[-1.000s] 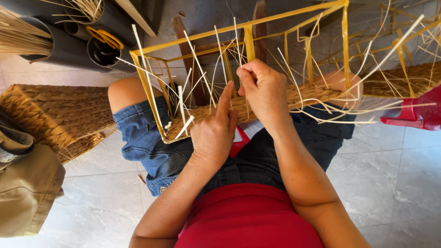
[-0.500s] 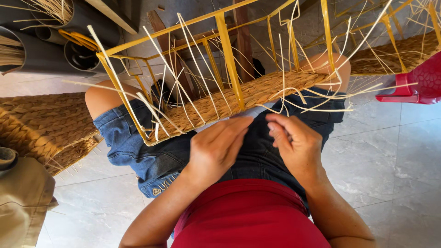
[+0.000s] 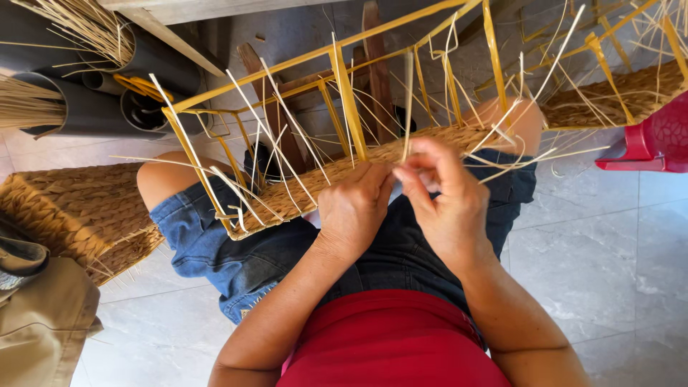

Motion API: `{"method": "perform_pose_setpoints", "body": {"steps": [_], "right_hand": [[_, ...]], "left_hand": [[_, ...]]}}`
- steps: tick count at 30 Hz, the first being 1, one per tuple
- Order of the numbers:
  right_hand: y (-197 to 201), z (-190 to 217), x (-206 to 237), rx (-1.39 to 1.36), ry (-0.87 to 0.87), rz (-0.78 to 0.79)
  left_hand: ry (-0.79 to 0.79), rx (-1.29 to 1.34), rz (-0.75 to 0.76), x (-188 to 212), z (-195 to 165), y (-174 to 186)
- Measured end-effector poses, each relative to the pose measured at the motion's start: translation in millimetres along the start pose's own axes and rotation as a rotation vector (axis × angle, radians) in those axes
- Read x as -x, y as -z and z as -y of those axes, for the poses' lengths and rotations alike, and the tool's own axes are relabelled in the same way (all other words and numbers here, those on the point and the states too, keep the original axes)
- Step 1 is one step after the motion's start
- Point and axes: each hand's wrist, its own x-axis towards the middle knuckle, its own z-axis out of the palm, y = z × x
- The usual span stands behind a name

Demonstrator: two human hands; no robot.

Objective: The person weaves thin light-colored wicker strips into the woven side panel of a yellow-framed basket, threading and pulling each strip through the weave by hand. They occasionally use scissors to trim excess strip ends and rotate the basket to reach new sections.

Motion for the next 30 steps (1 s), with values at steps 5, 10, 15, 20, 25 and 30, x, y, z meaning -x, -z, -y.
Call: {"method": "perform_pose_setpoints", "body": {"steps": [5, 10, 15, 20, 25, 30], "right_hand": [[-6, -5, -5, 0.005, 0.101, 0.031], [-23, -12, -16, -0.204, 0.008, 0.139], [-47, -33, -35, -0.484, -0.039, 0.057], [-74, -59, -77, -0.418, -0.019, 0.03], [-87, -66, -88, -0.387, -0.115, 0.076], [-71, -51, -90, -0.385, 0.004, 0.055]], "left_hand": [[0.013, 0.12, 0.143, -3, 6, 10], [0.063, 0.158, 0.233, 0, 7, 26], [0.159, 0.115, 0.149, -10, 10, 26], [0.157, 0.079, 0.035, -13, 6, 14], [0.138, 0.057, 0.001, -17, 8, 11], [0.178, 0.026, 0.021, -19, 7, 7]]}}
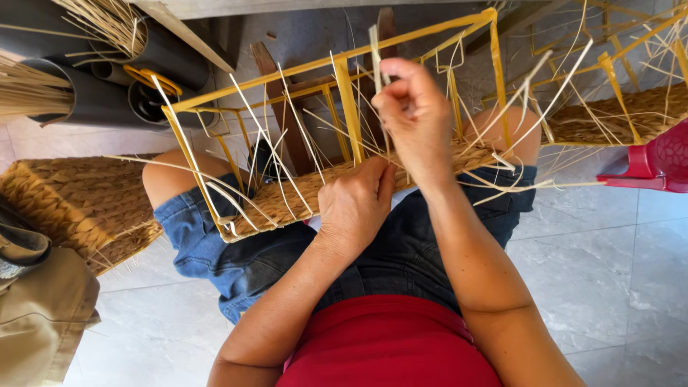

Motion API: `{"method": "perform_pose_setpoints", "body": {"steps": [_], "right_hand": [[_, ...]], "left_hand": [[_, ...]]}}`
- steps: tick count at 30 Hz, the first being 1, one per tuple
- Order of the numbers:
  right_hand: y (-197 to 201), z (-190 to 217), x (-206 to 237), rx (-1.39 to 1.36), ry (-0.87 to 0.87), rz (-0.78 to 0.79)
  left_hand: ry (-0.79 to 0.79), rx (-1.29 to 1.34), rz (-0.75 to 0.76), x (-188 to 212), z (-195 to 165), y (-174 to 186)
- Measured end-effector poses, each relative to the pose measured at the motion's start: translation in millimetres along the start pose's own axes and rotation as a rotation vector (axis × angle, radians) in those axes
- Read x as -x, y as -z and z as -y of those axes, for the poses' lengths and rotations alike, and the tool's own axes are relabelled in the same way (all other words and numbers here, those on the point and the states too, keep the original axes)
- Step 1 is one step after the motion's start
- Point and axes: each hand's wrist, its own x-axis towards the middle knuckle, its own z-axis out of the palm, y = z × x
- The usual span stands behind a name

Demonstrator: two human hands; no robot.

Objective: The person weaves thin light-colored wicker strips into the woven side panel of a yellow-framed basket, threading and pulling each strip through the weave by hand. They occasionally use scissors to trim excess strip ends and rotate the basket to reach new sections.

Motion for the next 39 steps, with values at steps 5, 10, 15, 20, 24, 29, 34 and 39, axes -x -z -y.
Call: {"method": "perform_pose_setpoints", "body": {"steps": [5, 10, 15, 20, 24, 29, 34, 39], "right_hand": [[59, 49, 38, 0.003, 0.041, -0.095], [75, 61, 67, 0.43, -0.069, 0.132], [61, 38, 62, 0.556, 0.122, 0.269], [58, 11, 39, 0.372, -0.167, 0.176], [48, -5, 14, 0.315, -0.162, 0.111], [33, -16, -4, 0.169, -0.118, 0.113], [34, -16, -5, 0.016, -0.11, 0.028], [54, 7, 29, -0.016, 0.009, -0.099]], "left_hand": [[0.025, 0.083, -0.022, 2, 1, 4], [0.099, 0.138, 0.035, 1, -3, 5], [0.082, 0.148, 0.022, 4, -11, 11], [0.001, 0.048, 0.03, 9, -18, 12], [-0.081, -0.036, 0.062, 1, -17, -2], [-0.091, -0.149, 0.061, -4, -18, -15], [0.026, -0.133, 0.127, -12, -19, -18], [0.069, -0.042, 0.103, -21, -15, -12]]}}
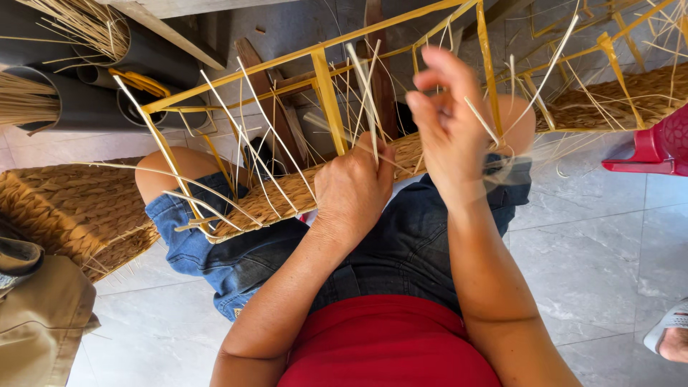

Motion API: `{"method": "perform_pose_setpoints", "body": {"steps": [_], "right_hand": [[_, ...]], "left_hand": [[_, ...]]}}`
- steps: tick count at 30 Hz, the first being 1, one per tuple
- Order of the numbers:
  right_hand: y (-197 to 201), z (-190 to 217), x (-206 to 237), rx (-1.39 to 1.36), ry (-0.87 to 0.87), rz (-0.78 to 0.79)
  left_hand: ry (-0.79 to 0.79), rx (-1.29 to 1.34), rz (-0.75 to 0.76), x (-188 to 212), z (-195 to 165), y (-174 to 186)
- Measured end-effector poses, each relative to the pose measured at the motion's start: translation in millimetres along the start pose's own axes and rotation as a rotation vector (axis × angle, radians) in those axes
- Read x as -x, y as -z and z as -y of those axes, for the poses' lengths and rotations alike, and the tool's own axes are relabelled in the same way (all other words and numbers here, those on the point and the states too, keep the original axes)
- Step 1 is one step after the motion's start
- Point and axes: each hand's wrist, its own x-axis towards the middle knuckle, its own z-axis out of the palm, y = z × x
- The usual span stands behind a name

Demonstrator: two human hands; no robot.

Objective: The person weaves thin light-colored wicker strips into the woven side panel of a yellow-framed basket, threading and pulling each strip through the weave by hand. They occasionally use scissors to trim excess strip ends and rotate the basket to reach new sections.

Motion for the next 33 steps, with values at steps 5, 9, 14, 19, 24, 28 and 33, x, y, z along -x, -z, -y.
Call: {"method": "perform_pose_setpoints", "body": {"steps": [5, 9, 14, 19, 24, 28, 33], "right_hand": [[16, 38, 53, 0.225, -0.108, 0.141], [1, 45, 54, 0.365, -0.04, 0.206], [-8, 35, 27, 0.462, 0.124, 0.162], [-9, 13, 13, 0.224, -0.398, 0.301], [-15, -3, 4, 0.193, -0.335, 0.246], [-19, -10, -13, 0.132, -0.481, 0.243], [-24, -18, -27, 0.075, -0.449, 0.267]], "left_hand": [[0.036, 0.084, -0.046, -18, 6, 5], [0.051, 0.106, -0.073, -27, 9, 5], [0.056, 0.15, -0.095, -32, 8, 10], [0.128, 0.19, -0.064, -36, 4, 15], [-0.033, 0.295, -0.181, -16, -2, 21], [-0.004, 0.178, -0.1, 7, -5, 27], [-0.216, -0.06, -0.102, 20, -6, 20]]}}
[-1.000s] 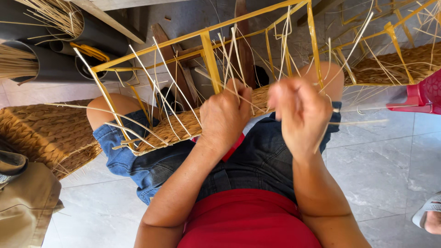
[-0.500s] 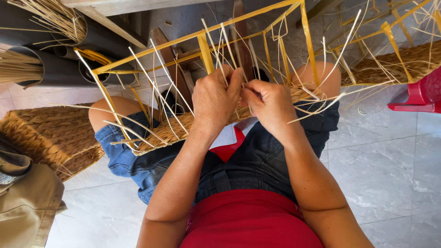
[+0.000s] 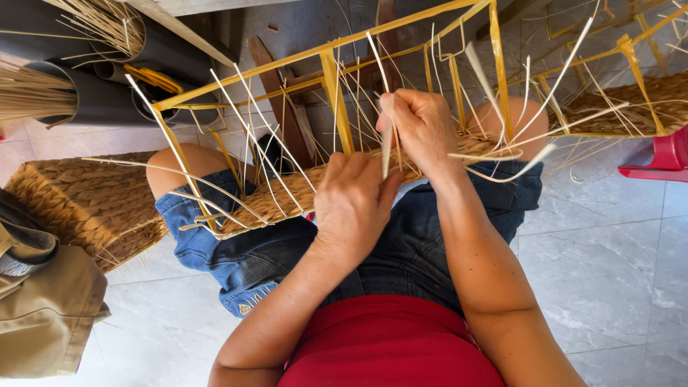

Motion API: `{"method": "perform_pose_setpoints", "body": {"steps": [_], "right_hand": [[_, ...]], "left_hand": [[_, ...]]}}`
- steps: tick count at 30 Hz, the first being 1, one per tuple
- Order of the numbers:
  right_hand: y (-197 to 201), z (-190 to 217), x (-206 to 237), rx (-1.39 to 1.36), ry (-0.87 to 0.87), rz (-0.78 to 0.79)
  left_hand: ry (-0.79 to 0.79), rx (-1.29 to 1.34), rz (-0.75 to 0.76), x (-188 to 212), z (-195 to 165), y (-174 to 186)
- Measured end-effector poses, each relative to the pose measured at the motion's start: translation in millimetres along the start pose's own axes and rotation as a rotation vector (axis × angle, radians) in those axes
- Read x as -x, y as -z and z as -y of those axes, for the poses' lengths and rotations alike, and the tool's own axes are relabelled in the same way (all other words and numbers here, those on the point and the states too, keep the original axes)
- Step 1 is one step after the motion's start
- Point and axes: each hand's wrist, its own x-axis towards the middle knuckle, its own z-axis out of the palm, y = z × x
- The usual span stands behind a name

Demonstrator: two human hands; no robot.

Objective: The person weaves thin light-colored wicker strips into the woven side panel of a yellow-framed basket, threading and pulling each strip through the weave by hand. They occasionally use scissors to trim excess strip ends and rotate the basket to reach new sections.

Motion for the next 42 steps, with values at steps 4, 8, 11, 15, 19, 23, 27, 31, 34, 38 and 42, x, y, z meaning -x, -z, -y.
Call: {"method": "perform_pose_setpoints", "body": {"steps": [4, 8, 11, 15, 19, 23, 27, 31, 34, 38, 42], "right_hand": [[-3, 5, 5, 0.009, 0.11, 0.007], [-7, 15, 38, -0.101, 0.319, -0.052], [-7, 20, 60, -0.389, 0.301, -0.023], [-11, 21, 78, -0.697, 0.292, -0.027], [-14, 17, 87, -0.715, 0.336, -0.032], [-14, 16, 90, -0.707, 0.324, -0.024], [-14, 20, 60, -0.527, 0.262, -0.018], [-16, 17, 13, -0.667, 0.164, 0.073], [-15, 7, 1, -0.687, 0.088, 0.09], [-20, -1, -8, -0.651, 0.05, 0.09], [-1, 7, 0, -0.378, 0.204, 0.055]], "left_hand": [[-0.046, -0.014, -0.04, 10, -3, -11], [-0.062, 0.036, -0.051, 15, 2, -16], [-0.147, 0.037, -0.103, 18, 6, -20], [-0.227, -0.026, -0.132, 21, 11, -24], [-0.27, 0.021, -0.148, 24, 15, -24], [-0.268, 0.03, -0.145, 23, 15, -25], [-0.153, 0.042, -0.133, 21, 11, -26], [-0.032, 0.141, -0.166, 15, 7, -30], [0.045, 0.109, -0.148, 13, 5, -35], [0.063, 0.118, -0.158, 11, 6, -39], [0.087, 0.156, -0.109, 13, 7, -37]]}}
